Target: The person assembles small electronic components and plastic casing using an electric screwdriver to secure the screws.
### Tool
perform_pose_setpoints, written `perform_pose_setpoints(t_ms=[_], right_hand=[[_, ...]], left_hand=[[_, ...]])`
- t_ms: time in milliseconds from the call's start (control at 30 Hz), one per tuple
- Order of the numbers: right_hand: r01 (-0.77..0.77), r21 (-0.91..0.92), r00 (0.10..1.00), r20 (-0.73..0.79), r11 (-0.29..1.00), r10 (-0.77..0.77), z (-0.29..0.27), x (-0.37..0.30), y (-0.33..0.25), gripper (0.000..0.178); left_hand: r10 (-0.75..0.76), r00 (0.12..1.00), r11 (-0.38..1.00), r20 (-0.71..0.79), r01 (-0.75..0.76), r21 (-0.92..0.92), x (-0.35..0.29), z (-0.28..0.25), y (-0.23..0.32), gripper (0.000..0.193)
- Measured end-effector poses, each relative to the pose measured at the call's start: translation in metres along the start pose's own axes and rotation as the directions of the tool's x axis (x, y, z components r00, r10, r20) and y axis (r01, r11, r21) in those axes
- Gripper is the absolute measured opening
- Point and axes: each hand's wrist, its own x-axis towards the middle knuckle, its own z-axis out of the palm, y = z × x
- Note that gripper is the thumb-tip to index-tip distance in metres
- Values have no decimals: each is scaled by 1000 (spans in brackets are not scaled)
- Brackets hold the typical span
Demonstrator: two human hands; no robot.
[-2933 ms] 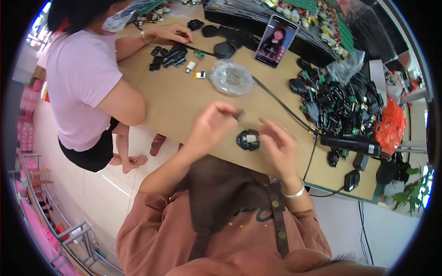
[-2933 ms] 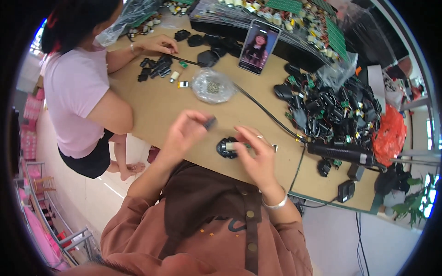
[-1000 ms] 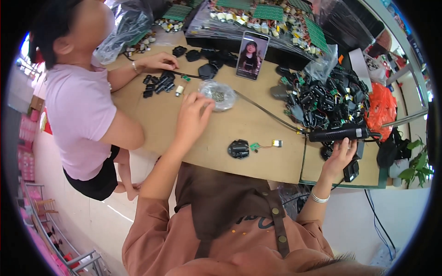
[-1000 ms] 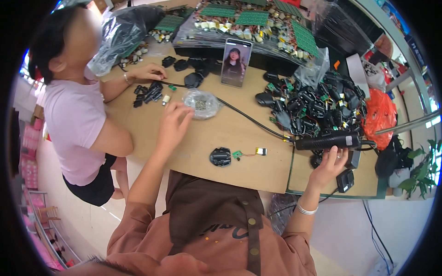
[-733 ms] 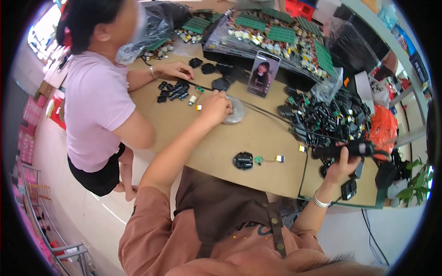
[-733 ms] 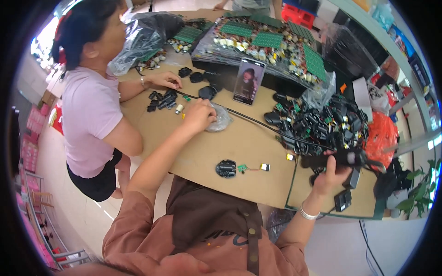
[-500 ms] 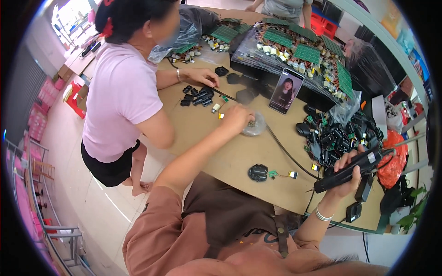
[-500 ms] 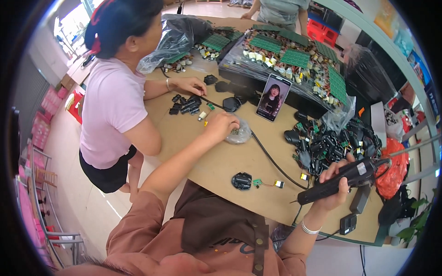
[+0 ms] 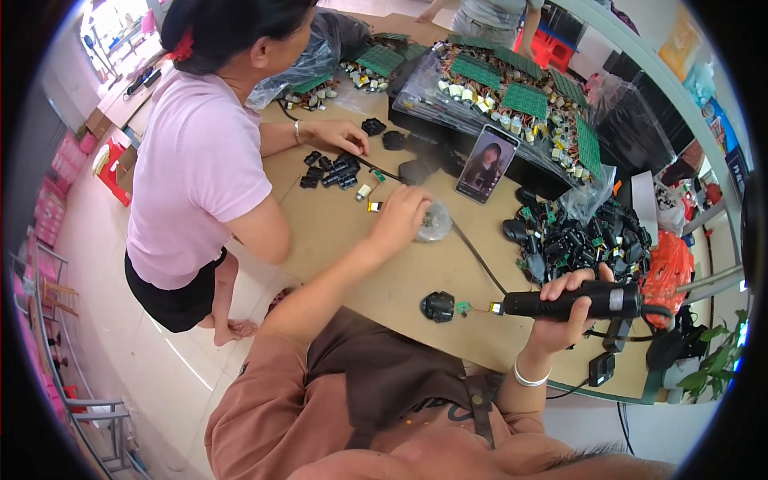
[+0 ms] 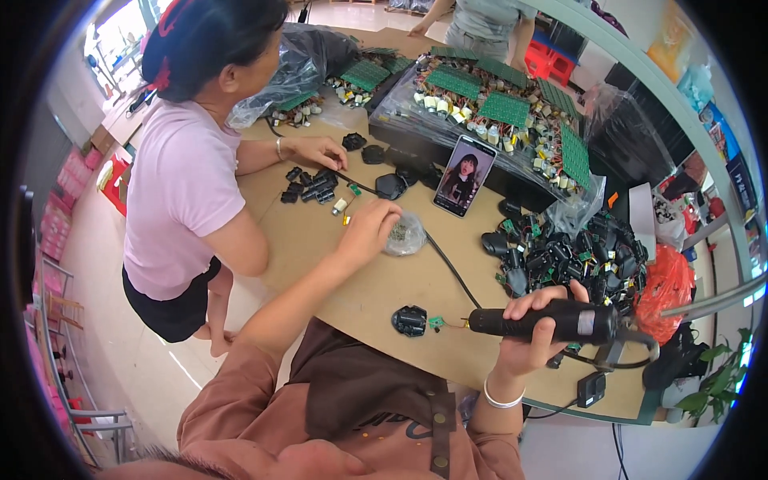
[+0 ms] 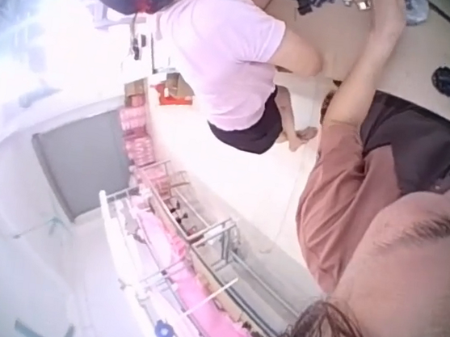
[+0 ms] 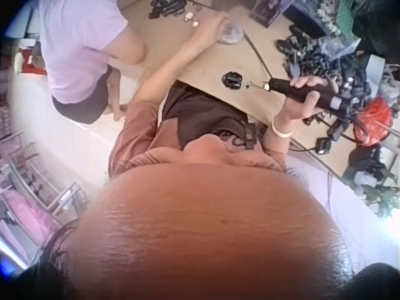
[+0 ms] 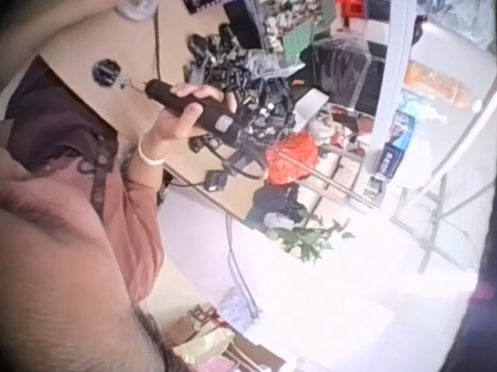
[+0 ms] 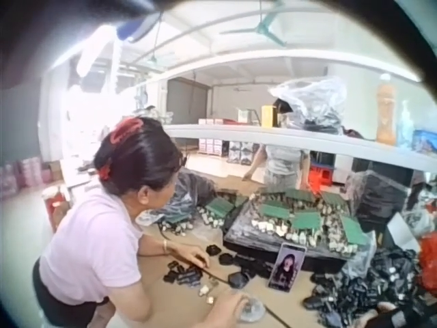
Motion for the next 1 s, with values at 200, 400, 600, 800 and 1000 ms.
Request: perform_pose_setpoints(t_ms=[200,400,600,800,1000], right_hand=[[72,75,997,-6,995,-71,19,-13,2,54],[64,150,998,6,987,-65,24,-23,1,51],[57,162,998,11,985,-60,23,-23,1,49],[55,176,998,6,983,-57,19,-26,0,48],[-1,214,998,-66,977,16,22,-34,-7,54]], left_hand=[[-153,870,527,468,473,-706,-63,1,74,17],[-164,716,128,678,697,-705,-77,-6,93,17],[-138,719,60,681,692,-719,-86,4,95,15],[-109,605,-128,789,778,-615,-95,4,101,17],[-96,600,-244,794,759,-603,-105,7,103,18]])
